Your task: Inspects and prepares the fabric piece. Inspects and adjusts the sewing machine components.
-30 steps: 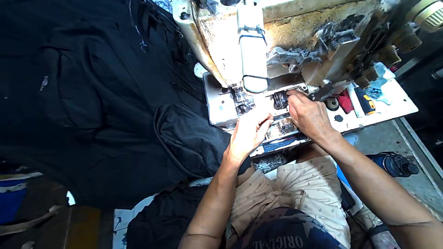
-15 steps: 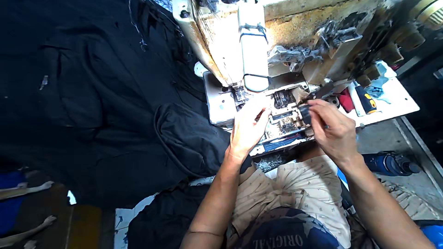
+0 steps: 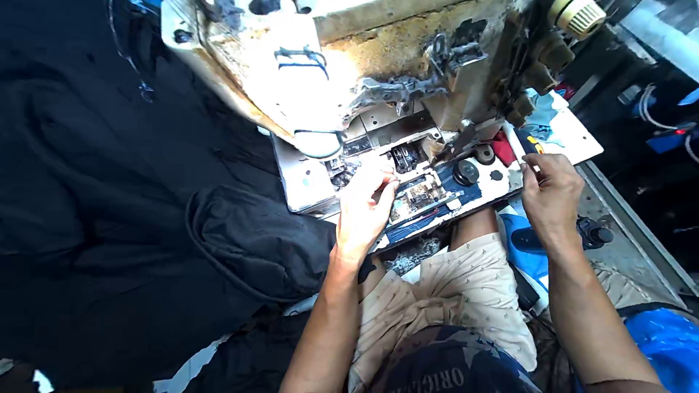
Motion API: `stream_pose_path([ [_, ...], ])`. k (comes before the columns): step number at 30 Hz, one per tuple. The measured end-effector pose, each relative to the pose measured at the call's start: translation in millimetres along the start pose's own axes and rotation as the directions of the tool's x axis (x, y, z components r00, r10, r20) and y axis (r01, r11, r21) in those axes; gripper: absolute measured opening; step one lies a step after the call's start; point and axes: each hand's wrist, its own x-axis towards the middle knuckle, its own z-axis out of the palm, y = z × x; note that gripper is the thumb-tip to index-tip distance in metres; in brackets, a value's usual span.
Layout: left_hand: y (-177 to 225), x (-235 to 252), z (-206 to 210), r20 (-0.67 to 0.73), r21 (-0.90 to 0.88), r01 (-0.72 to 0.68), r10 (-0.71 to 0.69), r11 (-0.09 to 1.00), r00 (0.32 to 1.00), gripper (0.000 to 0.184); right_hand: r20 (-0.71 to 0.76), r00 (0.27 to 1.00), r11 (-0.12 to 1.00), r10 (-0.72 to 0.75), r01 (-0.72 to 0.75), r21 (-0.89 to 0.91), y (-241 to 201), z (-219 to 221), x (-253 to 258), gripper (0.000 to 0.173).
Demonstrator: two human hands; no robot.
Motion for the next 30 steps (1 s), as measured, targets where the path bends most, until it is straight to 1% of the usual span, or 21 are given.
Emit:
stream_pose_path([
  [3, 2, -2, -2, -0.011, 0.013, 0.002, -0.002, 1.0, 1.0, 0.008, 0.062, 0.997, 0.999, 0.035, -0.036, 0.018, 1, 2, 7, 0.022],
  [5, 3, -4, -4, -0.01, 0.011, -0.001, 0.002, 1.0, 1.0, 0.008, 0.09, 0.995, 0.999, 0.032, -0.035, 0.027, -1, 5, 8, 0.022],
  [7, 5, -6, -6, -0.014, 0.012, 0.004, -0.004, 1.0, 1.0, 0.008, 0.12, 0.993, 0.998, -0.017, 0.009, 0.067, -5, 6, 7, 0.021],
  [10, 8, -7, -6, -0.017, 0.011, 0.007, -0.007, 1.0, 1.0, 0.008, 0.211, 0.97, 0.98, -0.123, 0.085, 0.179, -16, 9, 2, 0.017],
  [13, 9, -8, -3, -0.026, 0.015, 0.011, -0.011, 1.0, 1.0, 0.007, 0.257, 0.957, 0.964, -0.135, 0.068, 0.256, -30, 13, -14, 0.014],
  [17, 12, -11, 3, -0.024, 0.033, 0.032, -0.031, 0.999, 0.999, 0.007, 0.29, 0.938, 0.957, -0.188, 0.108, 0.271, -41, 27, -34, 0.017],
  [19, 13, -13, 5, -0.012, 0.052, 0.037, -0.036, 0.998, 0.999, 0.007, 0.29, 0.937, 0.956, -0.197, 0.119, 0.267, -43, 32, -38, 0.02],
  [20, 15, -15, 5, -0.006, 0.057, 0.034, -0.034, 0.998, 0.999, 0.007, 0.265, 0.943, 0.953, -0.203, 0.128, 0.275, -45, 32, -40, 0.02],
  [23, 16, -20, 4, -0.001, 0.064, 0.036, -0.036, 0.997, 0.999, 0.007, 0.1, 0.958, 0.905, -0.27, 0.217, 0.365, -58, 29, -50, 0.016],
  [25, 15, -24, 3, 0.003, 0.065, 0.034, -0.034, 0.997, 0.999, 0.008, 0.044, 0.934, 0.85, -0.355, 0.303, 0.432, -69, 33, -63, 0.015],
  [27, 13, -24, 4, 0.001, 0.065, 0.032, -0.033, 0.997, 0.999, 0.008, 0.071, 0.898, 0.826, -0.434, 0.365, 0.429, -77, 41, -73, 0.018],
  [30, 8, -18, 9, -0.016, 0.063, 0.047, -0.046, 0.997, 0.999, 0.007, 0.181, 0.853, 0.849, -0.489, 0.417, 0.326, -87, 55, -78, 0.025],
])
